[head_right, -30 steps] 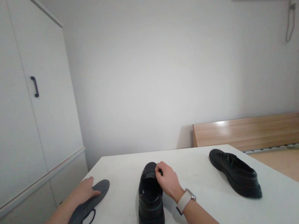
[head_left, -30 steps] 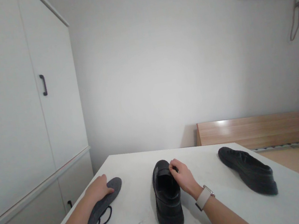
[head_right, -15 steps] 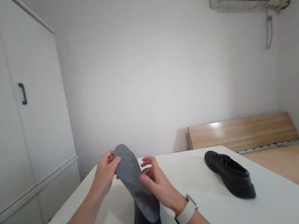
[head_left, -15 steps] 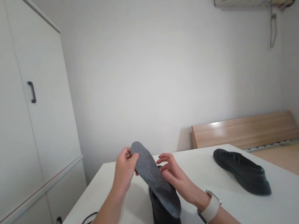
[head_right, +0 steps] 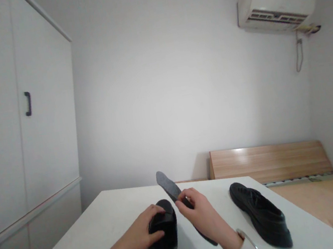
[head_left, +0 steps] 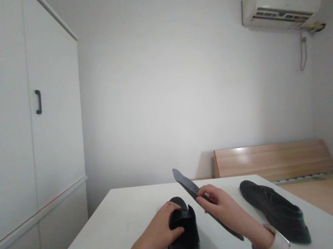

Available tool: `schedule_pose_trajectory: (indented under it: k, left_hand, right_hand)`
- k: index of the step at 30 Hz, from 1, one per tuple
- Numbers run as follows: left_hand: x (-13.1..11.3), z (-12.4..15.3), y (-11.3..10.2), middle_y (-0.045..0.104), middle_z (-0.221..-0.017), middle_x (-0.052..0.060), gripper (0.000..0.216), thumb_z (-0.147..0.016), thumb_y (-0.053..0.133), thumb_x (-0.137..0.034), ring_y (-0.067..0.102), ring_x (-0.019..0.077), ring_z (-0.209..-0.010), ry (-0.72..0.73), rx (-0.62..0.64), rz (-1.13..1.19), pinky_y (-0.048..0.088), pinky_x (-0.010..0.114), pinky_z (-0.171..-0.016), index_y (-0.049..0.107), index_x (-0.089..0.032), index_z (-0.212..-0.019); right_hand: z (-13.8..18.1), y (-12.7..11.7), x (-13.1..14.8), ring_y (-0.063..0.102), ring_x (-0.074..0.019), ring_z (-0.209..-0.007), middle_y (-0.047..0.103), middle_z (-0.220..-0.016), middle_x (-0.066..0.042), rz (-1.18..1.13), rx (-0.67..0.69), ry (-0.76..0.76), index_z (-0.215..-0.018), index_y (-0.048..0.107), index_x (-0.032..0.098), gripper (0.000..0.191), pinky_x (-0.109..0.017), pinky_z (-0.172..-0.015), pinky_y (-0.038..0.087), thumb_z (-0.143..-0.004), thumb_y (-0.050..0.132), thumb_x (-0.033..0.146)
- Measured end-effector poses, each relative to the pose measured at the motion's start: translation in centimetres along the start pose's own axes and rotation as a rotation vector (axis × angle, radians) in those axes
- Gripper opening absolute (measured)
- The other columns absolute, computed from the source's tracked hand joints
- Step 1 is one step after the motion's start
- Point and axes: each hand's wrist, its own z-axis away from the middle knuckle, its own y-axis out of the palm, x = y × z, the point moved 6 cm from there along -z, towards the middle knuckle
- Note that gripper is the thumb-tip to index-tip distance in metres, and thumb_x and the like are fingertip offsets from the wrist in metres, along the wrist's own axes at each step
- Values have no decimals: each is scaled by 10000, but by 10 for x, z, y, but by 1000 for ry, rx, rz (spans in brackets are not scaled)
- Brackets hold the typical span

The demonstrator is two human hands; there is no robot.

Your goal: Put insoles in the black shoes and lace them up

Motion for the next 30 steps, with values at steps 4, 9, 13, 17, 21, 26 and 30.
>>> schedule_pose_trajectory:
  k: [4, 9, 13, 17, 21, 26, 30]
  left_hand:
    - [8, -7, 3, 738, -978, 75, 193, -772, 616, -208, 630, 249, -987, -117, -160, -110, 413, 333, -907, 748, -194, -912]
    - [16, -10, 5, 712, -716, 52, 274, -830, 549, -339, 630, 238, -735, -252, -265, -81, 378, 303, -663, 738, -188, -700]
    - [27, -7, 9, 616, -541, 15, 361, -813, 552, -411, 564, 202, -575, -305, -313, -8, 319, 281, -569, 680, -172, -574]
    - [26, -3, 13, 620, -575, 22, 378, -798, 542, -460, 549, 207, -610, -273, -364, 62, 313, 284, -581, 656, -175, -577]
    - [23, -4, 18, 642, -624, 55, 407, -786, 504, -506, 552, 228, -646, -214, -373, 151, 341, 299, -607, 638, -169, -601]
    - [24, -5, 21, 670, -690, 80, 393, -771, 503, -513, 569, 250, -708, -188, -374, 251, 381, 315, -642, 640, -169, -642]
    - [24, -5, 23, 663, -687, 72, 365, -765, 525, -493, 562, 241, -708, -187, -368, 305, 389, 315, -651, 633, -171, -630]
  right_hand:
    - [2, -11, 21, 538, -138, -585, 597, -624, 1, 213, 308, 66, -754, 670, 157, 236, -237, -542, 373, -836, 552, 344]
    - [-2, -27, 61, 507, -118, -534, 624, -600, -2, 564, 579, 4, -713, 730, 164, 246, -228, -500, 337, -789, 560, 325]
    - [0, -17, 84, 512, -118, -502, 631, -575, 4, 744, 821, 35, -745, 770, 177, 232, -219, -476, 348, -744, 578, 307]
    - [3, 13, 84, 578, -165, -534, 707, -651, -60, 927, 961, 29, -815, 797, 141, 266, -239, -456, 369, -737, 592, 291]
    - [2, 51, 64, 703, -288, -717, 755, -820, -187, 1009, 838, 1, -912, 779, 66, 308, -295, -532, 470, -735, 609, 251]
    - [6, 79, 41, 735, -275, -831, 747, -942, -216, 1004, 662, 47, -1021, 738, 62, 331, -269, -603, 535, -766, 539, 132]
    - [8, 80, 40, 740, -323, -797, 754, -857, -213, 1016, 740, 87, -923, 759, 80, 287, -321, -603, 572, -681, 637, 175]
